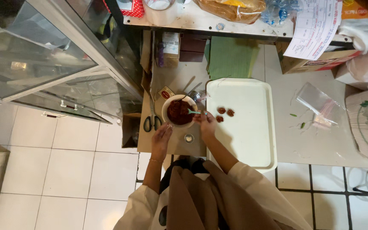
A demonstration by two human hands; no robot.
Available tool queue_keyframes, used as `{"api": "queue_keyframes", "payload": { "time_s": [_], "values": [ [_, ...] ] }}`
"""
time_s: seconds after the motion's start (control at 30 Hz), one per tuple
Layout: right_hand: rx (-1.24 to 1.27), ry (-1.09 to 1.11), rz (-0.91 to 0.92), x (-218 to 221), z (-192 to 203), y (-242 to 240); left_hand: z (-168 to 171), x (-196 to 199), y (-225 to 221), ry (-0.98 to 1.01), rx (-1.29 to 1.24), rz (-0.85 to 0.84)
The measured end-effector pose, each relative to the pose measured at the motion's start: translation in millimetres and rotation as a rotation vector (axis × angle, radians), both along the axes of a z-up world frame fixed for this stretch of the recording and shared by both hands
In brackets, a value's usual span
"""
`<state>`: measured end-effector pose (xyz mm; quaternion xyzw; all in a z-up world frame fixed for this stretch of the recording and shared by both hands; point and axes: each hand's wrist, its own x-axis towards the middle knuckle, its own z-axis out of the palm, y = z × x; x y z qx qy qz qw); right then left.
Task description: The person portions a red food paste from a white bowl onto a white tray using a small spoon and their fingers.
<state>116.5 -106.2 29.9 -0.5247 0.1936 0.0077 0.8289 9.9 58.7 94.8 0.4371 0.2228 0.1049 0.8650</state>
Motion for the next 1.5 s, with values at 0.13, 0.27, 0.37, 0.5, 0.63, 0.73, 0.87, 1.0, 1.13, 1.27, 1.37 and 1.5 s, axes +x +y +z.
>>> {"api": "queue_keyframes", "payload": {
  "time_s": [0.13,0.27,0.37,0.5,0.63,0.73,0.87,1.0,1.13,1.27,1.37,1.5],
  "values": [
    [-0.018,-0.136,0.004,-1,4,4,-23,3,-2,0.038,-0.012,0.006],
    [-0.352,-0.293,0.102,-2,-6,12,-20,-6,0,0.056,0.032,-0.006],
    [-0.529,-0.363,0.142,-4,6,17,-9,-15,6,0.063,0.087,-0.021],
    [-0.462,-0.264,0.124,-5,26,29,-4,-25,12,0.123,0.149,-0.042],
    [-0.139,-0.079,0.069,0,18,34,-12,-30,14,0.113,0.143,-0.014],
    [-0.046,0.073,0.047,5,19,32,-2,-34,14,0.115,0.149,-0.010],
    [0.164,0.208,-0.027,14,1,23,-3,-32,14,0.099,0.113,0.003],
    [0.149,0.091,-0.031,10,16,13,1,-24,11,0.059,0.047,0.022],
    [0.081,0.060,-0.008,5,24,1,-3,-8,4,0.031,0.037,0.018],
    [-0.058,-0.099,0.092,-24,86,5,-9,7,-2,-0.044,-0.024,0.002],
    [-0.239,-0.324,0.196,-47,133,5,-17,11,-6,-0.076,-0.024,-0.060],
    [-0.776,-0.729,0.283,-58,132,4,-3,12,-17,-0.106,-0.051,-0.097]
  ]
}}
